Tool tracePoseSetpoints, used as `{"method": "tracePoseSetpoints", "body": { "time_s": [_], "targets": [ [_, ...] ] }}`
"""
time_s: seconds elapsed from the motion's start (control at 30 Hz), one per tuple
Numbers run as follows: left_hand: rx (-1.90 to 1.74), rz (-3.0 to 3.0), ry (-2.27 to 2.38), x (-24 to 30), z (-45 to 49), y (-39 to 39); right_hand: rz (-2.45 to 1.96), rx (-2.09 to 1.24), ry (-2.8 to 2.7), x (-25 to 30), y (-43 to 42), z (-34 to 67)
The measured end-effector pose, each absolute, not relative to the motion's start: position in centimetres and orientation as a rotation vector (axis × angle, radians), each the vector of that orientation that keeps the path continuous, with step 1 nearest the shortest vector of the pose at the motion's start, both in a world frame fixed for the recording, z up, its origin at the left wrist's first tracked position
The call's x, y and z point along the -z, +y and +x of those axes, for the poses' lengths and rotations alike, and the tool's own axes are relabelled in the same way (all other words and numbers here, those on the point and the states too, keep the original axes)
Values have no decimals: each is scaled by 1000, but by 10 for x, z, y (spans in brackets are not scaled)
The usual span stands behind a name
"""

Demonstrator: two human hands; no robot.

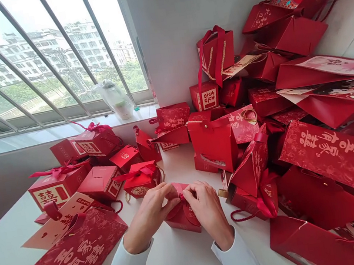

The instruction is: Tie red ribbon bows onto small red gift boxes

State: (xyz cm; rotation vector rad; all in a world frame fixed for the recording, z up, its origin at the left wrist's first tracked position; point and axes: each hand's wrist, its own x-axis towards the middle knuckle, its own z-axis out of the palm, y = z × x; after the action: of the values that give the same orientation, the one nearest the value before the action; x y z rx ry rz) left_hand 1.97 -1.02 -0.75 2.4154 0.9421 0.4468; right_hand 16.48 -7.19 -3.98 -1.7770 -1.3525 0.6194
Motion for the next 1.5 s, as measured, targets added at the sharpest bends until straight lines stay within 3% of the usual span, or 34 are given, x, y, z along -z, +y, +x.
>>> {"method": "tracePoseSetpoints", "body": {
  "time_s": [0.4,1.1,1.5],
  "targets": [
    [-329,2387,965,14,22,-13,-1731,-644,-1247,43,-75,163],
    [-447,2224,1001,9,30,-19,-1667,-721,-1230,44,-75,168],
    [-375,2112,885,6,24,-4,-1709,-574,-1358,42,-77,170]
  ]
}}
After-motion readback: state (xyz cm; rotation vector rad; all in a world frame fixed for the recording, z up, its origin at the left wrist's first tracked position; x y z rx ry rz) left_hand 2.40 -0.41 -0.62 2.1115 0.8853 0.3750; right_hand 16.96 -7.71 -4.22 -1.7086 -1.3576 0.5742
